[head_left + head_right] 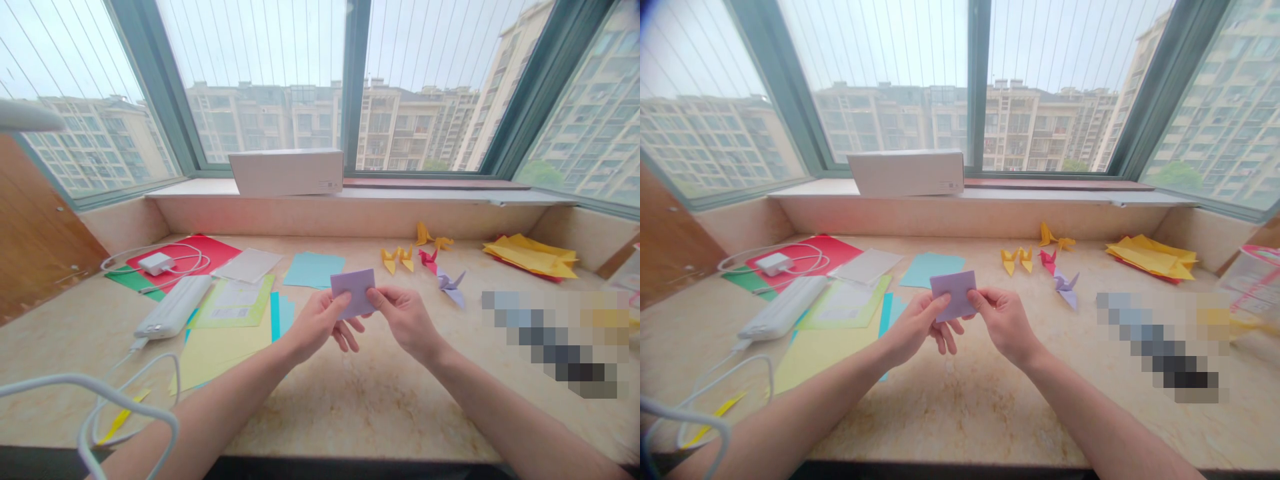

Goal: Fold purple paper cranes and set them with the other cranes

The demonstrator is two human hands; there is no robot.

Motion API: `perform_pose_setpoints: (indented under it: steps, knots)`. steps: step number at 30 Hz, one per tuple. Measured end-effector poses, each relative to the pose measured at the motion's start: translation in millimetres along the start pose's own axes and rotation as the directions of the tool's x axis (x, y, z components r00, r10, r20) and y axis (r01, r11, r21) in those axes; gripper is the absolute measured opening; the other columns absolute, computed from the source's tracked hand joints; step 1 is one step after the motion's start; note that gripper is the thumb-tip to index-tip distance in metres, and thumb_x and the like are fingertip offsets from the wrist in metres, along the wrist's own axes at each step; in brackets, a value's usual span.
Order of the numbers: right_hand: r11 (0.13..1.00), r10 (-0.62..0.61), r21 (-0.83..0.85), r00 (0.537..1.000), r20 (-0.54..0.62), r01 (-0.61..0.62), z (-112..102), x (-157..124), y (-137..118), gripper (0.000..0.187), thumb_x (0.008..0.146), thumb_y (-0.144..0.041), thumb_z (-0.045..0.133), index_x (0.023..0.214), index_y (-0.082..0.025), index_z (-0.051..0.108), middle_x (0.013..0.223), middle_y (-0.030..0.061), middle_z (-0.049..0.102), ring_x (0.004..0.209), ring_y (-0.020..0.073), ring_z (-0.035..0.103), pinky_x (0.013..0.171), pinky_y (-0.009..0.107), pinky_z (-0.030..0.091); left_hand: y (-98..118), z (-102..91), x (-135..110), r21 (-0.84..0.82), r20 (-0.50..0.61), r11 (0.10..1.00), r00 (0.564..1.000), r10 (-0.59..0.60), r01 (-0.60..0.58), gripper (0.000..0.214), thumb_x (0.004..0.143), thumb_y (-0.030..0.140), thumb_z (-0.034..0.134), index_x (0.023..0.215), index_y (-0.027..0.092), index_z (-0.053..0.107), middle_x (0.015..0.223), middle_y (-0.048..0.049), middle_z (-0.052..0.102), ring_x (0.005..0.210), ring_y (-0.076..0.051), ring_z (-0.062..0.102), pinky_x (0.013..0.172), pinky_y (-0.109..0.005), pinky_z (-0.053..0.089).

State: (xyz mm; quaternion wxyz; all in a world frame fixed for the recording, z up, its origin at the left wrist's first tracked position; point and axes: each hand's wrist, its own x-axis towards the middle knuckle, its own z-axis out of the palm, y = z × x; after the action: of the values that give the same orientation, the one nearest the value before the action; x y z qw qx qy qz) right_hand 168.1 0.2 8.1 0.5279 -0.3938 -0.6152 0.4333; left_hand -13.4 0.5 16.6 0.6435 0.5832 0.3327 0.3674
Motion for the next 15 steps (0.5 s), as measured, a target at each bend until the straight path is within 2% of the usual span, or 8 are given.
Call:
perform_pose_setpoints:
  steps: [2, 5, 7, 10, 15]
  knots:
    - [1.000, 0.005, -0.020, 0.999, 0.049, -0.004, 2, -2, 1, 0.035, 0.089, -0.049, 0.064, 0.079, -0.016, 0.074, 0.069, 0.0041, 0.073, 0.065, 0.0173, 0.066, 0.064, 0.028, 0.050, -2, 0.1, 0, 0.037, -0.006, 0.999, 1.000, -0.028, 0.029, 0.053, 0.092, 0.062, 0.051, 0.088, 0.010, 0.063, 0.065, -0.0063, 0.068, 0.045, -0.016, 0.067, 0.037, -0.019, 0.047]
    - [0.998, 0.017, -0.063, 0.994, 0.106, -0.010, 1, -3, 1, 0.040, 0.093, -0.049, 0.059, 0.076, -0.015, 0.072, 0.068, 0.0043, 0.072, 0.065, 0.0170, 0.064, 0.065, 0.028, 0.049, -7, -0.7, 1, 0.094, -0.029, 0.996, 1.000, -0.004, 0.007, 0.052, 0.090, 0.062, 0.054, 0.080, 0.011, 0.061, 0.055, -0.0031, 0.063, 0.041, -0.014, 0.064, 0.037, -0.018, 0.045]
    - [0.999, 0.009, -0.048, 0.992, 0.124, -0.003, 0, -2, 1, 0.042, 0.095, -0.050, 0.055, 0.081, -0.015, 0.073, 0.072, 0.0046, 0.072, 0.068, 0.0173, 0.064, 0.068, 0.029, 0.048, -10, -2.0, 2, 0.119, 0.003, 0.993, 1.000, 0.004, -0.004, 0.050, 0.090, 0.060, 0.056, 0.078, 0.012, 0.060, 0.052, -0.0023, 0.063, 0.040, -0.013, 0.062, 0.036, -0.017, 0.045]
    - [0.999, -0.020, -0.029, 0.997, 0.071, 0.022, -3, -1, -2, 0.040, 0.095, -0.049, 0.055, 0.087, -0.015, 0.074, 0.075, 0.0035, 0.071, 0.070, 0.0169, 0.061, 0.067, 0.028, 0.046, -12, -3.7, 2, 0.149, 0.092, 0.989, 0.996, -0.020, 0.006, 0.047, 0.090, 0.058, 0.058, 0.080, 0.013, 0.059, 0.053, -0.0022, 0.064, 0.040, -0.012, 0.061, 0.036, -0.017, 0.044]
    - [0.999, -0.029, -0.021, 1.000, 0.006, 0.029, -3, -4, -7, 0.041, 0.093, -0.048, 0.057, 0.072, -0.015, 0.069, 0.065, 0.0012, 0.063, 0.061, 0.0146, 0.054, 0.059, 0.026, 0.042, -9, -4.6, -1, 0.175, 0.167, 0.984, 0.984, -0.054, 0.024, 0.044, 0.091, 0.057, 0.057, 0.082, 0.014, 0.058, 0.051, -0.0011, 0.064, 0.040, -0.011, 0.061, 0.036, -0.016, 0.043]
